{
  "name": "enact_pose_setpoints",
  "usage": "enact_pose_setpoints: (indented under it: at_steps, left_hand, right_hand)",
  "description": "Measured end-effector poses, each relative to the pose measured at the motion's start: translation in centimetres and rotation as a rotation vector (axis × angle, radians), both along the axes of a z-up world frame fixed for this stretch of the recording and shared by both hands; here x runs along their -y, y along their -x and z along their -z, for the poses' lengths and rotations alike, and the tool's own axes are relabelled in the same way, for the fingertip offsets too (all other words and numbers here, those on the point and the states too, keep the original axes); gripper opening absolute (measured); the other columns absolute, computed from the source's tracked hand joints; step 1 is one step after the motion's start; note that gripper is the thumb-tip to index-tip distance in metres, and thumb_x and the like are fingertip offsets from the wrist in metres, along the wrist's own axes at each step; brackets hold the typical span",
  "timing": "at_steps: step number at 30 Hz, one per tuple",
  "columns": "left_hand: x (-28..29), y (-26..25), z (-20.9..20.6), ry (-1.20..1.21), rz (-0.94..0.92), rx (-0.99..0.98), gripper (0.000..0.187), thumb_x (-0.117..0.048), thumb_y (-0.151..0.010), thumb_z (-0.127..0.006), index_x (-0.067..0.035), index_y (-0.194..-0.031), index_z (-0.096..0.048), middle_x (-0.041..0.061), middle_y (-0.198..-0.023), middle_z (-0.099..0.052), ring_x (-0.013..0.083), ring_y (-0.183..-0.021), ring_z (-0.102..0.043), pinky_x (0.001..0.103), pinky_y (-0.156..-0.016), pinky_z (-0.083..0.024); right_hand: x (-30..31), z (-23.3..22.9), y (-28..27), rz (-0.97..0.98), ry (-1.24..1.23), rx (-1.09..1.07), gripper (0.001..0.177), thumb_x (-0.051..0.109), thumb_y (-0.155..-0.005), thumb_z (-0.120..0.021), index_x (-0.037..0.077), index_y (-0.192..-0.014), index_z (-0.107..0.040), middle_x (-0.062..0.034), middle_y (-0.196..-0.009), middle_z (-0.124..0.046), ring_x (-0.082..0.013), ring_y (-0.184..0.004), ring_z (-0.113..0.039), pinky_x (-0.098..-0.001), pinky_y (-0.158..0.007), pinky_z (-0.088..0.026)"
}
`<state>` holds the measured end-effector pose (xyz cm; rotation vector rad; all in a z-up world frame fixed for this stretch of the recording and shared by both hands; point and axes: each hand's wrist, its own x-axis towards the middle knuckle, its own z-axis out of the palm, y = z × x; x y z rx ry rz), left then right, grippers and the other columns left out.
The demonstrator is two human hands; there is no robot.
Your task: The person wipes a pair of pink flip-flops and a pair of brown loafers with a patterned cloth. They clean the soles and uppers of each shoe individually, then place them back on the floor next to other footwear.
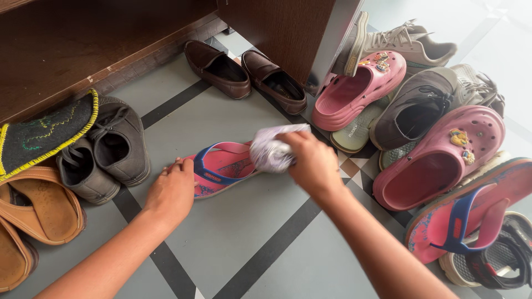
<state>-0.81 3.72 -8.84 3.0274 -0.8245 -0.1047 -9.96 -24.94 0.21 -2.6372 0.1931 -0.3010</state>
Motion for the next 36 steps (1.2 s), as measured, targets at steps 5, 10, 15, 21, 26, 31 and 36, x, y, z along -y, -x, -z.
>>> enact_pose_setpoints:
  at_steps: [5,10,15,21,26,31,36]
  left_hand:
    - [0.3,-0.2,-0.3,-0.044,-0.028,-0.028,0.042,-0.02,-0.095,-0.063,0.007,-0.123,-0.048,0.032,-0.136,-0.055,0.0423,-0.119,-0.062,0.042,-0.105,-0.05]
    - [0.4,-0.1,-1.3,-0.124,0.01,-0.028,0.042,-0.02,-0.094,-0.065,0.007,-0.123,-0.048,0.032,-0.133,-0.058,0.0403,-0.114,-0.067,0.04,-0.093,-0.058]
    - [0.9,0.1,-1.7,-0.159,-0.009,0.008,0.043,-0.013,-0.085,-0.068,0.006,-0.119,-0.049,0.03,-0.13,-0.058,0.0409,-0.108,-0.068,0.041,-0.08,-0.062]
    - [0.9,0.0,-1.9,-0.103,-0.019,-0.003,0.037,-0.019,-0.091,-0.065,0.003,-0.116,-0.05,0.029,-0.117,-0.064,0.0395,-0.096,-0.072,0.043,-0.078,-0.062]
    - [0.9,-0.1,-2.9,-0.182,-0.042,-0.113,0.04,-0.031,-0.097,-0.062,0.001,-0.117,-0.05,0.024,-0.109,-0.067,0.0373,-0.09,-0.074,0.042,-0.074,-0.063]
    - [1.2,0.3,-3.0,-0.214,-0.055,-0.113,0.046,-0.042,-0.1,-0.059,0.001,-0.115,-0.051,0.023,-0.098,-0.07,0.0366,-0.085,-0.076,0.041,-0.072,-0.064]
    - [1.5,0.1,-2.5,-0.202,-0.094,-0.077,0.047,-0.044,-0.096,-0.061,-0.001,-0.11,-0.052,0.022,-0.095,-0.068,0.0373,-0.08,-0.076,0.041,-0.066,-0.064]
  right_hand:
    - [-0.5,-0.8,0.0,-0.039,-0.003,0.06,0.067,-0.006,-0.06,-0.07,0.024,-0.12,-0.071,-0.0035,-0.122,-0.07,-0.0337,-0.101,-0.069,-0.045,-0.08,-0.056]
    - [-2.2,0.8,1.6,-0.186,0.056,0.181,0.061,-0.006,-0.062,-0.07,0.022,-0.116,-0.073,-0.0042,-0.121,-0.071,-0.0345,-0.106,-0.069,-0.045,-0.083,-0.056]
    - [0.7,-0.1,0.8,0.071,-0.001,0.055,0.062,-0.008,-0.067,-0.069,0.021,-0.122,-0.071,-0.0039,-0.125,-0.07,-0.0326,-0.105,-0.068,-0.0432,-0.089,-0.055]
    - [-1.6,2.1,1.8,-0.164,0.072,0.209,0.072,-0.013,-0.066,-0.064,0.022,-0.129,-0.068,-0.0085,-0.138,-0.063,-0.0339,-0.121,-0.062,-0.0437,-0.097,-0.053]
    - [-2.4,3.9,1.7,-0.229,0.31,0.288,0.063,-0.002,-0.066,-0.072,0.023,-0.124,-0.068,-0.0091,-0.135,-0.061,-0.0392,-0.121,-0.059,-0.0499,-0.101,-0.05]
    - [2.0,1.7,0.3,-0.01,0.132,0.12,0.065,-0.005,-0.062,-0.071,0.022,-0.121,-0.071,-0.0083,-0.135,-0.065,-0.0355,-0.116,-0.063,-0.045,-0.096,-0.052]
    - [0.0,1.6,-0.2,-0.304,0.132,0.309,0.054,-0.004,-0.073,-0.072,0.021,-0.121,-0.072,-0.0064,-0.135,-0.066,-0.0334,-0.113,-0.064,-0.0449,-0.1,-0.052]
